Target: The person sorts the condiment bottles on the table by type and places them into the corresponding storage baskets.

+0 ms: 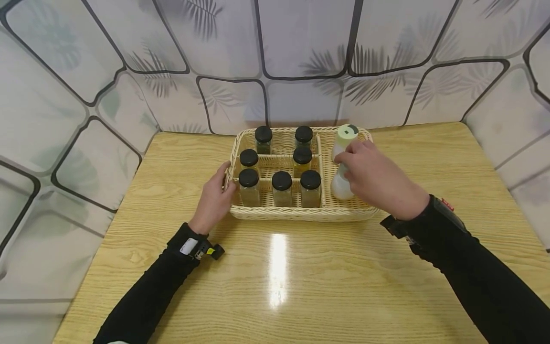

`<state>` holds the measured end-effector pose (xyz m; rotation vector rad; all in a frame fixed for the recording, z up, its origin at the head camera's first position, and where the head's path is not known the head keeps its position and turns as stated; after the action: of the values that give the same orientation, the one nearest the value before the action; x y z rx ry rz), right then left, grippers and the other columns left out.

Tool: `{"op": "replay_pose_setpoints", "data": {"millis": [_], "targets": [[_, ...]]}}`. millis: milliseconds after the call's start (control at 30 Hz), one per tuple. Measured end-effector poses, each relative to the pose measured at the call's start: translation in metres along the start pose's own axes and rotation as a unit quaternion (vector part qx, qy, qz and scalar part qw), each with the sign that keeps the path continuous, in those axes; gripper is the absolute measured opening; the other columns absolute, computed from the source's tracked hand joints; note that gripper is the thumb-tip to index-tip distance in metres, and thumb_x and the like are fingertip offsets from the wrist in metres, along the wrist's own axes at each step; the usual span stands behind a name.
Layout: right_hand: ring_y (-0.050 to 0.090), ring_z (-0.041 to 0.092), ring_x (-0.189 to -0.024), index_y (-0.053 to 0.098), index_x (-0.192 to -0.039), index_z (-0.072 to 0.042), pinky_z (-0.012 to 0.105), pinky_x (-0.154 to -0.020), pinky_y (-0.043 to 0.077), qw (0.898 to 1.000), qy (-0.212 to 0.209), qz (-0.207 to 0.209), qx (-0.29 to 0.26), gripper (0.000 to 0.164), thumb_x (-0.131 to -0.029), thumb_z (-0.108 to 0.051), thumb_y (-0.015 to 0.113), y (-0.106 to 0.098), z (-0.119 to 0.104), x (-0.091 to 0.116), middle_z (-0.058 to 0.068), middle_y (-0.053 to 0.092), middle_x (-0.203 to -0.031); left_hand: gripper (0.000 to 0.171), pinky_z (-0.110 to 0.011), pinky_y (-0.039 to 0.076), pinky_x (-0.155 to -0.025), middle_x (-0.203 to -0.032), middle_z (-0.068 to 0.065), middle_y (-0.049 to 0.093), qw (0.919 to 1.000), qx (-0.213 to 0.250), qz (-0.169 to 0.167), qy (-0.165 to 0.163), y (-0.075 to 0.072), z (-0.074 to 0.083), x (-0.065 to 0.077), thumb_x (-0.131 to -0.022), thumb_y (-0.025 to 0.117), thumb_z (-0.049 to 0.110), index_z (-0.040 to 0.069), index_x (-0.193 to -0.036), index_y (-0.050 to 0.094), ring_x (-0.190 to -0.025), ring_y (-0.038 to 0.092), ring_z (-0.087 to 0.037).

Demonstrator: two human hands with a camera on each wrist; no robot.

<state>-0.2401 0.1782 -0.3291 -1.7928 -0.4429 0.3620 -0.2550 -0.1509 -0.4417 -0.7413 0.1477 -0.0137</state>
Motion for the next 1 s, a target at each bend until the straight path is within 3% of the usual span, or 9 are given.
{"op": "replay_pose_setpoints", "data": {"millis": [600,1000], "targets": [[0.052,0.038,-0.109,0.066,-0.125,0.000,0.050,-0.084,0.052,1.000,-0.002,-0.001,0.011,0.032,-0.093,0.001,0.063,0.012,0.001,-0.001,0.021,0.059,-0.115,0.060,-0.047,0.040,-0.115,-0.156,-0.018,0.044,1.0000,-0.002,-0.002,-0.008,0.000,0.001,0.000,-0.101,0.043,0.021,0.006,-0.157,0.032,-0.141,0.045,-0.031],[0.053,0.037,-0.103,0.067,-0.123,0.002,0.054,-0.094,0.046,0.999,-0.016,0.008,0.027,0.033,-0.091,0.003,0.065,0.014,0.003,-0.002,0.022,0.060,-0.112,0.059,-0.048,0.042,-0.113,-0.156,-0.017,0.043,1.0000,0.002,-0.002,-0.006,0.001,0.000,0.000,-0.102,0.042,0.021,0.007,-0.158,0.031,-0.140,0.047,-0.031]]}}
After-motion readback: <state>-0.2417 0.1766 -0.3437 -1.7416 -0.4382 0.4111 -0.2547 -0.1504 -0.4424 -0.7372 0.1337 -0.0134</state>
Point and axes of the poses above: each hand's wrist, its own x-axis away from the middle knuckle, its own y-axis out of the palm, z = x × y, the point moved 5 cm from there along -x, towards the middle knuckle
